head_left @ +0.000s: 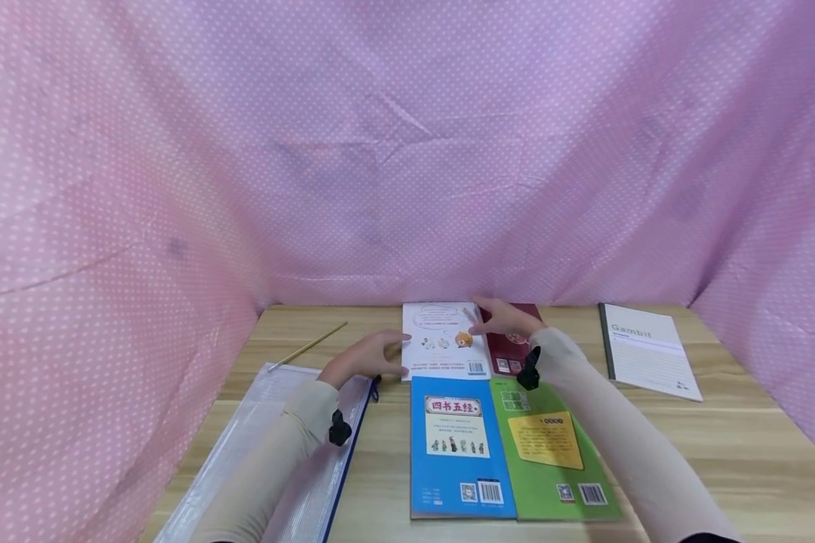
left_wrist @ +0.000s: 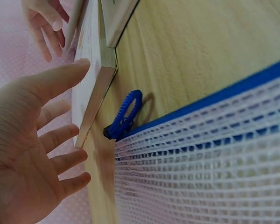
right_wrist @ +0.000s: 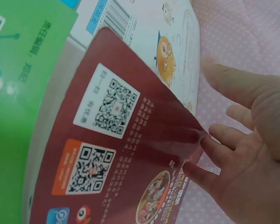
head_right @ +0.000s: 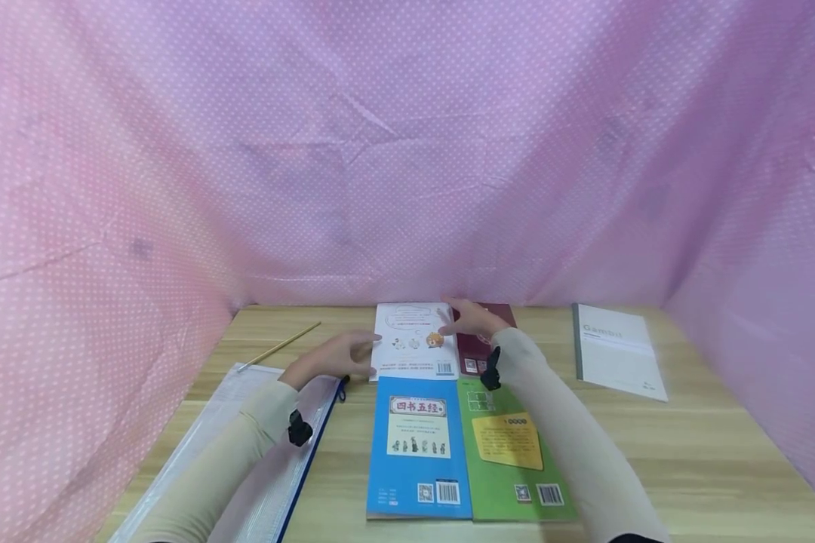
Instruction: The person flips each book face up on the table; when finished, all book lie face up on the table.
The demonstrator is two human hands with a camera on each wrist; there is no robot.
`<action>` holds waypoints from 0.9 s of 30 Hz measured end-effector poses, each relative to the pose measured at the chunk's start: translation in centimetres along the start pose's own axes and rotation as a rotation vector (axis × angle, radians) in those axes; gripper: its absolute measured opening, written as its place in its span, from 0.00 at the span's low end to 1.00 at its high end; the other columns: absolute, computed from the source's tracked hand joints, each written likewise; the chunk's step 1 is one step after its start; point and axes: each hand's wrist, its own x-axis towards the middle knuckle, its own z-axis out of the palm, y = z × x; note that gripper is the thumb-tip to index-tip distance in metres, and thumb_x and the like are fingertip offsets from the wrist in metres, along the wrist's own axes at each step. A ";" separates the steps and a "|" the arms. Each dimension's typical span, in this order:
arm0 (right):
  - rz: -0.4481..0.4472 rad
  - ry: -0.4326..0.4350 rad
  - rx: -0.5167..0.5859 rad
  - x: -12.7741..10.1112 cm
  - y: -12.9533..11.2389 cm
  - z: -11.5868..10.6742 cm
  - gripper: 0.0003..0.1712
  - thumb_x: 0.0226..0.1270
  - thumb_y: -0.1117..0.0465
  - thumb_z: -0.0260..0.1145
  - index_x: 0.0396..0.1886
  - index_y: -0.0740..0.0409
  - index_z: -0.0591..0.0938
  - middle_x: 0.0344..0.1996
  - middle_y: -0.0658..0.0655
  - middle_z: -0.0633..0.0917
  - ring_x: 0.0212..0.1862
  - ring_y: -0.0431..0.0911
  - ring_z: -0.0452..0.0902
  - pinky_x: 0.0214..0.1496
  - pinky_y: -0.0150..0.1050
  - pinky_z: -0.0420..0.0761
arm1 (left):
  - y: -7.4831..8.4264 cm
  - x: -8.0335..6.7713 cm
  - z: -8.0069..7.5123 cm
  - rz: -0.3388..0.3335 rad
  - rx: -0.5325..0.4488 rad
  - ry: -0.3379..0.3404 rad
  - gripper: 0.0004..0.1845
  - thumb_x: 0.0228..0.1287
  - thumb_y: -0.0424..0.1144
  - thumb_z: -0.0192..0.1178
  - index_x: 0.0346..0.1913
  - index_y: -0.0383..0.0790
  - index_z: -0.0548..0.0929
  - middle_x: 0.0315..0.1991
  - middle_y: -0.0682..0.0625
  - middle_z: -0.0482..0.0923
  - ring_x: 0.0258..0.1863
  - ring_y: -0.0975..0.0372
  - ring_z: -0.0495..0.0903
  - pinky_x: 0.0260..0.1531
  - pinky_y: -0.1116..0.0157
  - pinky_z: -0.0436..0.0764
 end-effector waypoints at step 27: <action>0.193 -0.042 -0.001 1.4 1.6 1.7 0.45 0.70 0.54 0.70 0.82 0.46 0.59 0.75 0.66 0.65 0.66 0.63 0.66 0.70 0.67 0.71 | -0.6 0.2 0.9 -0.054 0.028 -0.030 0.39 0.63 0.48 0.72 0.75 0.45 0.70 0.81 0.45 0.56 0.81 0.50 0.55 0.80 0.50 0.56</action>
